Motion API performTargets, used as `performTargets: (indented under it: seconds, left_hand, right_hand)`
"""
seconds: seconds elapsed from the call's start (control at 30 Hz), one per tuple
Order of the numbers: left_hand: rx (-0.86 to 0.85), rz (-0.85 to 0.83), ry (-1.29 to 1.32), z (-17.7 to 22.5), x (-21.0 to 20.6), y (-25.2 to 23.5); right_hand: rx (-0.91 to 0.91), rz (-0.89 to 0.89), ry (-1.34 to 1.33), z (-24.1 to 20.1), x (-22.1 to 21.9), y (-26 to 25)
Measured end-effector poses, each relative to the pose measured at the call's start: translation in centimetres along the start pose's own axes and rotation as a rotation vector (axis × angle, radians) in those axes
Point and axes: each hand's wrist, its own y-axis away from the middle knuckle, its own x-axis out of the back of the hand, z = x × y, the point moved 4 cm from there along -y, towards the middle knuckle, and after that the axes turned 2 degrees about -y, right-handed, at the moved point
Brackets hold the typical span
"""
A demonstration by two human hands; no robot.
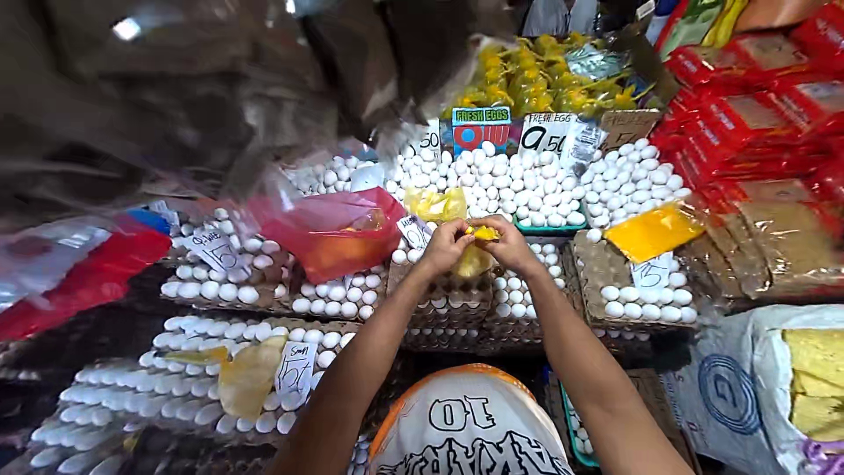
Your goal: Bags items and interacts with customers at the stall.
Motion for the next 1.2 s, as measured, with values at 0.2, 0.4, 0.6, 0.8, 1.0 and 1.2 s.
performTargets:
  seconds: [0.2,0.4,0.6,0.8,1.0,1.2]
  left_hand:
    - [0.073,-0.113,-0.063,-1.7,1.8,0.6]
    - [0.202,-0.036,-0.109,-2.2,1.2,1.9]
    - [0.362,0.162,-0.170,-3.3,-0.1,1.1]
    - [0.461,0.235,-0.179,-2.9,-0.4,1.9]
    - [0.359,0.330,0.001,-2.0,-0.8,3.3]
    - [0.341,0.361,-0.018,-0.9,-0.9,3.6]
  right_hand:
    - [0.018,-0.072,-0.135,1.1,-2.5,-0.7]
    - [-0.177,-0.187,-0.198,4.2,-3.4,-1.8]
    - [0.012,-0.126,-0.122,3.5,-3.2,-2.0]
    - [-0.021,-0.196,0.184,3.0,-2.8,-2.3]
    - [0.040,-0.259,0.409,0.8,-3.0,-3.1]
    - [0.033,-0.302,-0.059,1.3,-2.4,-2.0]
